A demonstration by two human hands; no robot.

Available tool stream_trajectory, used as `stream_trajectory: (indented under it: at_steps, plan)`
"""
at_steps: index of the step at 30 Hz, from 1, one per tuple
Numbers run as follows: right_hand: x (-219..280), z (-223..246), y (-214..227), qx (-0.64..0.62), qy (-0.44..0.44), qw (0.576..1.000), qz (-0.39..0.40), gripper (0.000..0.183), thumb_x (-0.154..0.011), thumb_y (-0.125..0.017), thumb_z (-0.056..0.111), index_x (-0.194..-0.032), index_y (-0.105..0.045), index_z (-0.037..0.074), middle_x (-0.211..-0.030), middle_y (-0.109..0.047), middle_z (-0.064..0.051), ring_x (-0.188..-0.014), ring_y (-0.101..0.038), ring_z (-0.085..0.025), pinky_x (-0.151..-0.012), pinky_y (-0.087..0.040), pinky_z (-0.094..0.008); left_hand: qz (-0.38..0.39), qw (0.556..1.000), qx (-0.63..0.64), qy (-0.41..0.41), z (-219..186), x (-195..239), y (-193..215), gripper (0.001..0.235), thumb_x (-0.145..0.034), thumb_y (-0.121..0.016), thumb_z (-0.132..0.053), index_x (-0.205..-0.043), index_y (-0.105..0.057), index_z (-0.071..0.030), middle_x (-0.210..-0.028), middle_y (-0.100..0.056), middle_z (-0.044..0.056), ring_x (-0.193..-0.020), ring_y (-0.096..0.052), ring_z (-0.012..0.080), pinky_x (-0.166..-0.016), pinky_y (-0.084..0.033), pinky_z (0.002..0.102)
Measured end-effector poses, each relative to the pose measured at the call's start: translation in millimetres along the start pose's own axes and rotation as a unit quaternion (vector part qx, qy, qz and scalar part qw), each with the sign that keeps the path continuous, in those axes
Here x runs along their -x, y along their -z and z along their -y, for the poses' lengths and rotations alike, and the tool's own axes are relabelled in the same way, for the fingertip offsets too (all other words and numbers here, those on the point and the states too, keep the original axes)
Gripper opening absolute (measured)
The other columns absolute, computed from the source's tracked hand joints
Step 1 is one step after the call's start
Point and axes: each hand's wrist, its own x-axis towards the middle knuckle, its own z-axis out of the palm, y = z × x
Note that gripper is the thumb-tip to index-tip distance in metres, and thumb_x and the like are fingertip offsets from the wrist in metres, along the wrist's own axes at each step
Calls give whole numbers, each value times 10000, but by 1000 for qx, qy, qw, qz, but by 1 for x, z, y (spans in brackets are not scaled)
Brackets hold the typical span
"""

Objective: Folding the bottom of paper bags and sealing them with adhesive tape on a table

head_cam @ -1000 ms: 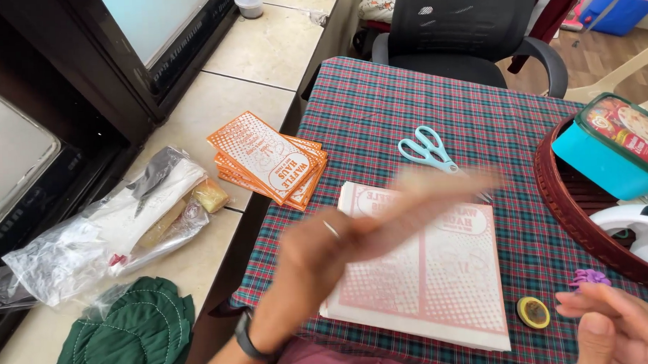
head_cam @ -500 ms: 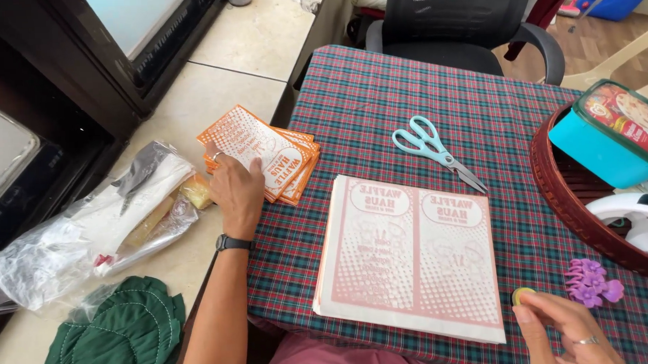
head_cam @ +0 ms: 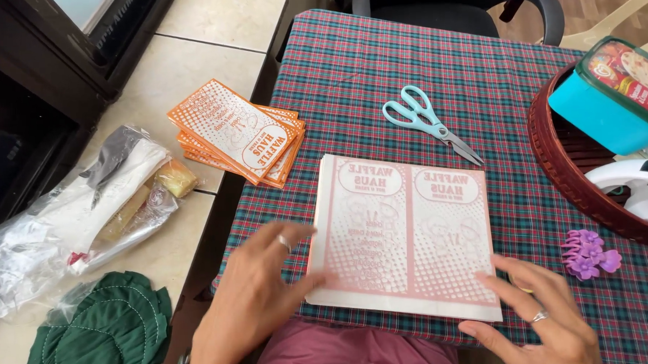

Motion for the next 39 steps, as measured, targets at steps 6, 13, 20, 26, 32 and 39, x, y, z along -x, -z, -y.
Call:
stream_trajectory:
  at_steps: [6, 13, 20, 26, 32, 39]
  plan:
    - [9, 12, 3, 36, -81, 996, 26, 580, -684, -850, 263, -1247, -741, 183, -1348, -718, -23, -1245, -683, -162, -1009, -581, -309, -17, 998, 15, -54, -1, 49, -26, 668, -812, -898, -377, -1293, -549, -72, -1230, -695, 115, -1074, -701, 287, -912, -567, 406]
    - [11, 18, -5, 39, -96, 994, -23, 406, -745, -848, 125, -1145, -783, 119, -1261, -755, -36, -1113, -730, -130, -762, -613, -225, -151, 984, -8, -89, -3, 56, -51, 441, -836, -879, -181, -1179, -665, -6, -1100, -746, 174, -978, -760, 249, -810, -641, 352]
    - [9, 22, -3, 30, -77, 996, -36, 395, -743, -846, 105, -1129, -772, 67, -1278, -737, -110, -1104, -736, -194, -882, -596, -277, -171, 983, -16, -72, -9, 62, -55, 477, -823, -889, -171, -1214, -670, -7, -1080, -752, 135, -925, -768, 234, -813, -663, 336]
    - [13, 12, 0, 66, -145, 987, 20, 528, -721, -859, 185, -1237, -753, 162, -1277, -751, -19, -1163, -717, -171, -964, -596, -310, -182, 982, -2, -51, -13, 63, -51, 544, -826, -893, -154, -1281, -636, 1, -1044, -735, 118, -791, -709, 186, -764, -643, 302]
    - [23, 2, -5, 98, -202, 971, 75, 562, -737, -846, 186, -1286, -737, 239, -1212, -777, 50, -1059, -752, -122, -921, -613, -299, -179, 981, -6, -71, -13, 59, -52, 394, -851, -856, -110, -1178, -676, 15, -1036, -760, 118, -863, -749, 225, -760, -649, 325]
    - [25, 11, -7, 119, -131, 984, 4, 454, -773, -859, 154, -1219, -773, 163, -1167, -788, -11, -1074, -744, -145, -922, -582, -276, -194, 979, 24, -64, -14, 58, -50, 395, -808, -896, -138, -1125, -705, 1, -1041, -746, 146, -856, -759, 238, -804, -661, 324]
